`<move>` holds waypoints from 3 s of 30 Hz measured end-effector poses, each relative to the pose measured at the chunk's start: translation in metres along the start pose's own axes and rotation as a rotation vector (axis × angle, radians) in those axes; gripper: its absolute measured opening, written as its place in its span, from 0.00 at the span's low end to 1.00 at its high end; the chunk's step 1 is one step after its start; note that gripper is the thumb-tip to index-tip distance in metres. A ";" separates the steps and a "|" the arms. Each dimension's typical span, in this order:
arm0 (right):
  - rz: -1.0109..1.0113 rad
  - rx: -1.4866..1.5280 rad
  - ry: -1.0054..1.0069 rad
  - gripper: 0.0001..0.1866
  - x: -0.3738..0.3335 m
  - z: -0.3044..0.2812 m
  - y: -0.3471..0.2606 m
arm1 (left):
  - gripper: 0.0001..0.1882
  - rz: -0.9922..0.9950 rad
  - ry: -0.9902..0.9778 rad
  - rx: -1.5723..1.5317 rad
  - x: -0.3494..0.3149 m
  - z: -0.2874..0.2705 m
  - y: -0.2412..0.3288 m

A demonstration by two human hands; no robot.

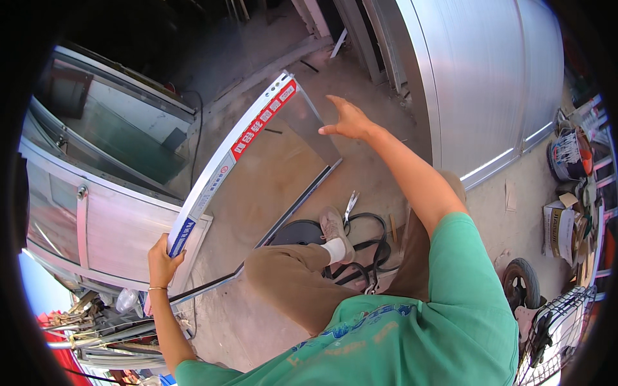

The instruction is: The person sits on the floor and installs a black rubber seal into a groove on a long aluminum profile. They use scissors to cut the seal to length and a small metal tool to press the seal into place along the profile's edge.

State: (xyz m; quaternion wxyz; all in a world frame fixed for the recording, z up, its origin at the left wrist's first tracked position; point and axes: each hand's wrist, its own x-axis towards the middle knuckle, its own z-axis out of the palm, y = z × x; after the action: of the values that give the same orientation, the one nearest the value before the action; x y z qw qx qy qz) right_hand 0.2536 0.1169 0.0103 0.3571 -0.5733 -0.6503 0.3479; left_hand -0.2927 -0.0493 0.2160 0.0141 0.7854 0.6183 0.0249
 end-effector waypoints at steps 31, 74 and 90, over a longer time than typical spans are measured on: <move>0.176 0.136 0.179 0.17 -0.214 -0.046 0.018 | 0.20 0.331 0.083 0.139 0.120 0.004 0.086; 0.054 -0.097 0.496 0.07 -0.209 -0.045 0.021 | 0.28 0.689 0.698 0.043 0.480 0.077 0.377; 0.111 -0.218 0.401 0.11 -0.195 -0.047 0.024 | 0.70 0.624 0.017 -0.829 0.158 0.157 0.425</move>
State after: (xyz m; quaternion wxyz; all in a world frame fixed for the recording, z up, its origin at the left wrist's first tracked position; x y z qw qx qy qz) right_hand 0.3232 -0.0729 0.0005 0.3954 -0.7011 -0.5674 0.1738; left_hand 0.1654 0.0056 0.0856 0.3111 0.8606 0.2928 0.2772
